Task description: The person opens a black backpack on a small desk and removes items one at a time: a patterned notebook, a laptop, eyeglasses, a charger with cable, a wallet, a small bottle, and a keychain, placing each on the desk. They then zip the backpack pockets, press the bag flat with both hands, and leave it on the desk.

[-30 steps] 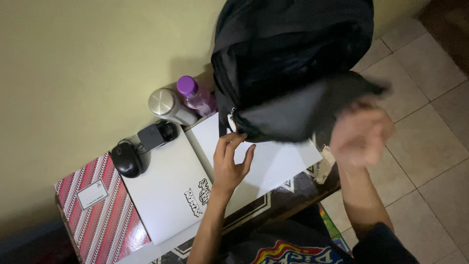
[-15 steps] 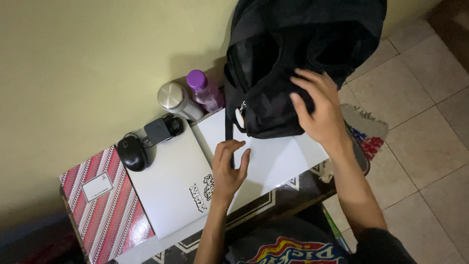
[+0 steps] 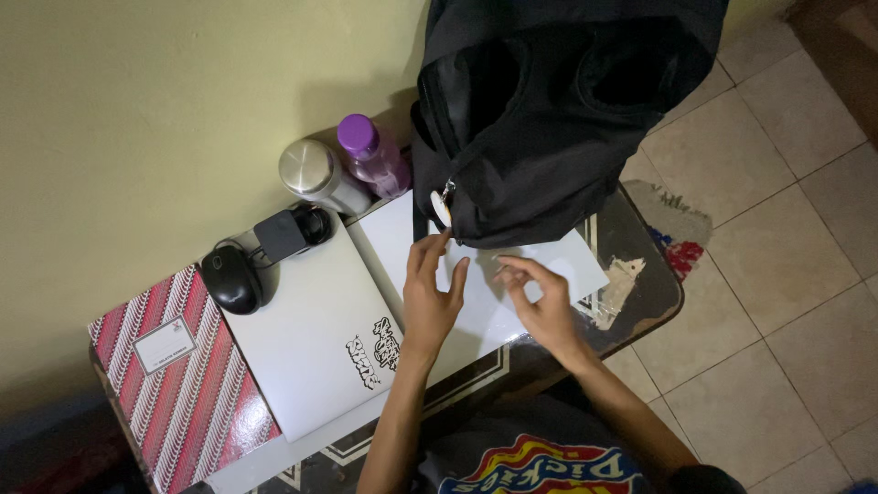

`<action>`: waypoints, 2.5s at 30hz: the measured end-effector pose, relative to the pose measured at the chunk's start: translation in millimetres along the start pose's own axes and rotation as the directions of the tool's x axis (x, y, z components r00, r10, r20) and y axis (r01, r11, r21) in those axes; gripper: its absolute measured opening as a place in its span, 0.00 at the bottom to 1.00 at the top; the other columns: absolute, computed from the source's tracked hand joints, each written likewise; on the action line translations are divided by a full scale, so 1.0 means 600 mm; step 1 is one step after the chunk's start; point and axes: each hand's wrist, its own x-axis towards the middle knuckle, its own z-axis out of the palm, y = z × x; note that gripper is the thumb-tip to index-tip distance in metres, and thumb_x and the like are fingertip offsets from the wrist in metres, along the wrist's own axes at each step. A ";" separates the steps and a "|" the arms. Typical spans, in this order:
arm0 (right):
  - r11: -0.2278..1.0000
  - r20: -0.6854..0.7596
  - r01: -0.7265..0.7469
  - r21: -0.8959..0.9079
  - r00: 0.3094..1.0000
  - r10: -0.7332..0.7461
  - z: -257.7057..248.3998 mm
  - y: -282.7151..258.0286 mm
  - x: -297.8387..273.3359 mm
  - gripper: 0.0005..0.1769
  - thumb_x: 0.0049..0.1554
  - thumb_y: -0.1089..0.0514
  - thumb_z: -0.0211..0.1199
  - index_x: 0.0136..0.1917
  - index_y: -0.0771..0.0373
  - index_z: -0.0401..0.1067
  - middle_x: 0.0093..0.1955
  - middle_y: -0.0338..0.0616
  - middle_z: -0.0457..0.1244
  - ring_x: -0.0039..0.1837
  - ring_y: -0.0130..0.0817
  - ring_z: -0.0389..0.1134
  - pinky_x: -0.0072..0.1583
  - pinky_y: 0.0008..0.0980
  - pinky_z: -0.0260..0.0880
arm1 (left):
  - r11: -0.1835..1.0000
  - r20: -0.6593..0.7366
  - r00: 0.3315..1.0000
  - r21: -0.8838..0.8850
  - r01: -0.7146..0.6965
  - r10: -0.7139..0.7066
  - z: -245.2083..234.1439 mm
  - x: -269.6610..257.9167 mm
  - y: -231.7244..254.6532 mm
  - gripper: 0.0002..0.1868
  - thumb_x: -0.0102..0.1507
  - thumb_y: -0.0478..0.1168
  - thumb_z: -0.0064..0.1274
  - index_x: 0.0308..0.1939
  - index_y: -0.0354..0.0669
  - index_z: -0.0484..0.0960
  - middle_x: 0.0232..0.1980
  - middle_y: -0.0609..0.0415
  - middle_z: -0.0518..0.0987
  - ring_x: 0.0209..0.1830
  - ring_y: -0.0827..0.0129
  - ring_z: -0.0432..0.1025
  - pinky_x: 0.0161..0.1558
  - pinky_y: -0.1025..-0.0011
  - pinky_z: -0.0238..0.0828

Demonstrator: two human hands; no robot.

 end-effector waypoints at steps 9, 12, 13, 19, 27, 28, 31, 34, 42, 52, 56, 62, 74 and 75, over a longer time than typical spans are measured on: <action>0.999 0.006 -0.050 -0.010 0.999 0.050 0.037 -0.083 0.032 0.15 0.61 0.57 0.65 0.59 0.68 0.77 0.43 0.42 0.69 0.42 0.28 0.69 0.43 0.25 0.70 | 0.998 0.015 0.998 0.032 -0.059 0.058 0.011 -0.016 0.004 0.10 0.60 0.30 0.62 0.45 0.37 0.83 0.53 0.49 0.77 0.46 0.60 0.77 0.42 0.69 0.77; 0.999 -0.066 -0.031 -0.043 0.997 0.028 0.036 -0.105 0.037 0.14 0.62 0.59 0.65 0.57 0.71 0.76 0.43 0.47 0.65 0.42 0.32 0.65 0.43 0.30 0.65 | 0.994 0.021 0.995 0.044 -0.096 0.095 0.007 -0.015 0.011 0.11 0.58 0.30 0.63 0.45 0.37 0.84 0.53 0.48 0.78 0.43 0.58 0.76 0.40 0.68 0.75; 0.999 -0.066 -0.009 -0.046 0.998 0.006 0.037 -0.110 0.039 0.13 0.62 0.60 0.64 0.56 0.71 0.76 0.44 0.48 0.64 0.42 0.32 0.66 0.44 0.30 0.66 | 0.994 0.016 0.994 0.039 -0.105 0.104 0.006 -0.014 0.013 0.11 0.59 0.30 0.63 0.45 0.37 0.84 0.53 0.48 0.77 0.45 0.58 0.76 0.41 0.67 0.75; 0.996 -0.061 0.070 -0.054 0.995 -0.073 0.030 -0.120 0.045 0.10 0.65 0.61 0.60 0.53 0.70 0.77 0.44 0.48 0.66 0.45 0.33 0.69 0.48 0.30 0.67 | 0.972 0.021 0.975 0.073 -0.224 0.223 -0.002 -0.009 0.011 0.14 0.56 0.28 0.60 0.45 0.38 0.81 0.54 0.49 0.77 0.50 0.54 0.74 0.48 0.63 0.74; 1.000 0.025 0.012 -0.017 1.000 -0.012 0.021 -0.116 0.040 0.11 0.65 0.62 0.58 0.55 0.71 0.76 0.47 0.48 0.69 0.46 0.34 0.71 0.47 0.30 0.70 | 0.935 -0.016 0.953 0.202 -0.293 0.302 -0.013 0.027 0.007 0.20 0.59 0.29 0.64 0.55 0.46 0.83 0.52 0.52 0.76 0.47 0.62 0.75 0.44 0.65 0.74; 1.000 0.028 -0.009 0.010 1.000 0.009 0.019 -0.115 0.039 0.11 0.64 0.62 0.58 0.56 0.70 0.76 0.48 0.47 0.70 0.47 0.33 0.71 0.46 0.29 0.70 | 0.925 -0.006 0.946 0.213 -0.315 0.324 -0.015 0.031 0.009 0.18 0.60 0.30 0.64 0.53 0.46 0.84 0.52 0.52 0.75 0.48 0.62 0.75 0.44 0.65 0.74; 0.999 0.028 -0.027 0.035 0.999 0.026 0.010 -0.107 0.043 0.12 0.63 0.62 0.58 0.57 0.69 0.76 0.50 0.46 0.71 0.48 0.32 0.72 0.45 0.28 0.71 | 0.892 0.020 0.921 0.242 -0.383 0.390 -0.022 0.043 0.011 0.14 0.59 0.31 0.65 0.48 0.47 0.86 0.52 0.52 0.76 0.49 0.61 0.75 0.45 0.65 0.74; 0.999 0.031 0.000 -0.046 1.000 0.001 -0.001 -0.098 0.043 0.12 0.63 0.62 0.59 0.57 0.68 0.77 0.49 0.46 0.72 0.46 0.31 0.72 0.45 0.29 0.68 | 0.867 0.033 0.901 0.259 -0.425 0.432 -0.023 0.047 0.010 0.11 0.57 0.31 0.65 0.44 0.45 0.87 0.51 0.52 0.77 0.48 0.60 0.74 0.46 0.64 0.73; 0.964 0.117 -0.212 -0.161 0.966 0.232 -0.027 -0.073 0.040 0.11 0.63 0.59 0.58 0.53 0.64 0.79 0.43 0.44 0.72 0.39 0.32 0.71 0.36 0.33 0.66 | 0.817 0.049 0.859 0.284 -0.501 0.510 -0.026 0.057 0.001 0.07 0.57 0.33 0.68 0.38 0.42 0.85 0.48 0.56 0.78 0.44 0.65 0.73 0.43 0.65 0.69; 0.967 0.109 -0.104 -0.234 0.985 0.132 -0.081 -0.010 0.030 0.12 0.65 0.57 0.57 0.52 0.64 0.79 0.45 0.44 0.73 0.40 0.28 0.71 0.37 0.26 0.69 | 0.844 0.043 0.880 0.266 -0.467 0.473 -0.028 0.059 0.006 0.10 0.56 0.33 0.69 0.40 0.45 0.85 0.48 0.57 0.78 0.42 0.65 0.71 0.42 0.66 0.68; 0.887 0.054 -0.289 -0.360 0.943 0.329 -0.131 -0.004 0.040 0.13 0.65 0.55 0.56 0.53 0.62 0.79 0.44 0.45 0.72 0.31 0.29 0.66 0.31 0.26 0.63 | 0.849 0.038 0.882 0.254 -0.464 0.470 -0.026 0.061 0.007 0.10 0.57 0.33 0.69 0.40 0.45 0.85 0.48 0.56 0.78 0.42 0.65 0.72 0.41 0.66 0.68; 0.904 -0.015 -0.325 -0.278 0.943 0.334 -0.200 0.007 0.058 0.13 0.66 0.56 0.57 0.55 0.62 0.79 0.42 0.47 0.71 0.37 0.31 0.66 0.39 0.30 0.64 | 0.851 0.026 0.881 0.245 -0.464 0.473 -0.026 0.059 0.006 0.10 0.57 0.33 0.69 0.40 0.44 0.84 0.48 0.56 0.77 0.44 0.64 0.72 0.43 0.65 0.69; 0.865 -0.128 -0.043 -0.500 0.991 -0.025 -0.302 0.001 0.147 0.10 0.69 0.61 0.60 0.58 0.67 0.79 0.51 0.52 0.71 0.48 0.38 0.72 0.51 0.35 0.70 | 0.860 0.007 0.889 0.252 -0.444 0.457 -0.030 0.061 0.007 0.11 0.56 0.32 0.69 0.40 0.45 0.84 0.48 0.56 0.77 0.43 0.63 0.72 0.44 0.65 0.69; 0.840 -0.123 0.008 -0.543 0.988 -0.089 -0.306 -0.002 0.155 0.09 0.69 0.62 0.61 0.58 0.68 0.79 0.53 0.54 0.71 0.49 0.40 0.72 0.51 0.36 0.70 | 0.859 0.007 0.889 0.253 -0.444 0.458 -0.029 0.062 0.006 0.11 0.56 0.32 0.69 0.40 0.45 0.84 0.48 0.56 0.77 0.43 0.63 0.72 0.44 0.65 0.69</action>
